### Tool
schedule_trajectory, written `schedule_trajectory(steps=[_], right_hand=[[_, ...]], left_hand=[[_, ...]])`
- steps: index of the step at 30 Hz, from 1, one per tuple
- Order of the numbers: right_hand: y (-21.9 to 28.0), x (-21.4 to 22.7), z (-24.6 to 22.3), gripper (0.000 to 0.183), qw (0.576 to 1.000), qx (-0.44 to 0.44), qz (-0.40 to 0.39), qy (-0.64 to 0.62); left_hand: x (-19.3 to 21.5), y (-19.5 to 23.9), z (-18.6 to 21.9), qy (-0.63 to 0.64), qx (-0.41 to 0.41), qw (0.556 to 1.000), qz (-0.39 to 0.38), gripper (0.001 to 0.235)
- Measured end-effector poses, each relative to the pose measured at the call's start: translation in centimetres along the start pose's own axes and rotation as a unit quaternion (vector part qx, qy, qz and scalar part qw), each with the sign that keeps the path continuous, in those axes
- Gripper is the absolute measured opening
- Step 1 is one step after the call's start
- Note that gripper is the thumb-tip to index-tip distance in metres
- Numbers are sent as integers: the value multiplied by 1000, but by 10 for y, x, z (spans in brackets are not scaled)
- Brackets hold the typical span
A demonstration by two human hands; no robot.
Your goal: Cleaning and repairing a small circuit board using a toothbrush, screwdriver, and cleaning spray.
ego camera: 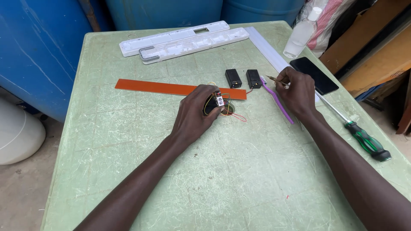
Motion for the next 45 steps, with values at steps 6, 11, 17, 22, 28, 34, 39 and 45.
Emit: schedule_trajectory(steps=[6,11,17,22,28,34,39,45], right_hand=[[8,6,-13,6,998,6,-3,69],[39,20,-19,15,990,-13,-97,103],[48,12,-18,21,974,-78,-138,163],[43,14,-22,9,984,-72,-98,131],[47,32,-23,15,983,-144,-16,-116],[68,43,-61,17,815,-309,-143,-469],[71,51,-109,37,811,-309,-182,-463],[89,40,-103,17,944,-160,-130,-258]], left_hand=[[-7,-1,9,42,19,998,34,40],[-7,-2,9,57,21,998,32,41],[-7,-2,12,57,28,998,27,41],[-5,-3,14,54,23,998,28,40],[-13,-3,9,10,16,998,53,36],[-9,-4,13,-7,12,998,62,32],[-9,-4,16,-18,26,998,55,31],[-7,-4,15,-15,34,998,53,30]])
Point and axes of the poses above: each hand's wrist, its own y-axis away from the middle knuckle, its own x-axis out of the back of the hand, z = x × y, the point moved 1 cm from there along -y, towards the middle knuckle, and after that the axes turned 6 degrees about -z, right-handed, at the moved point
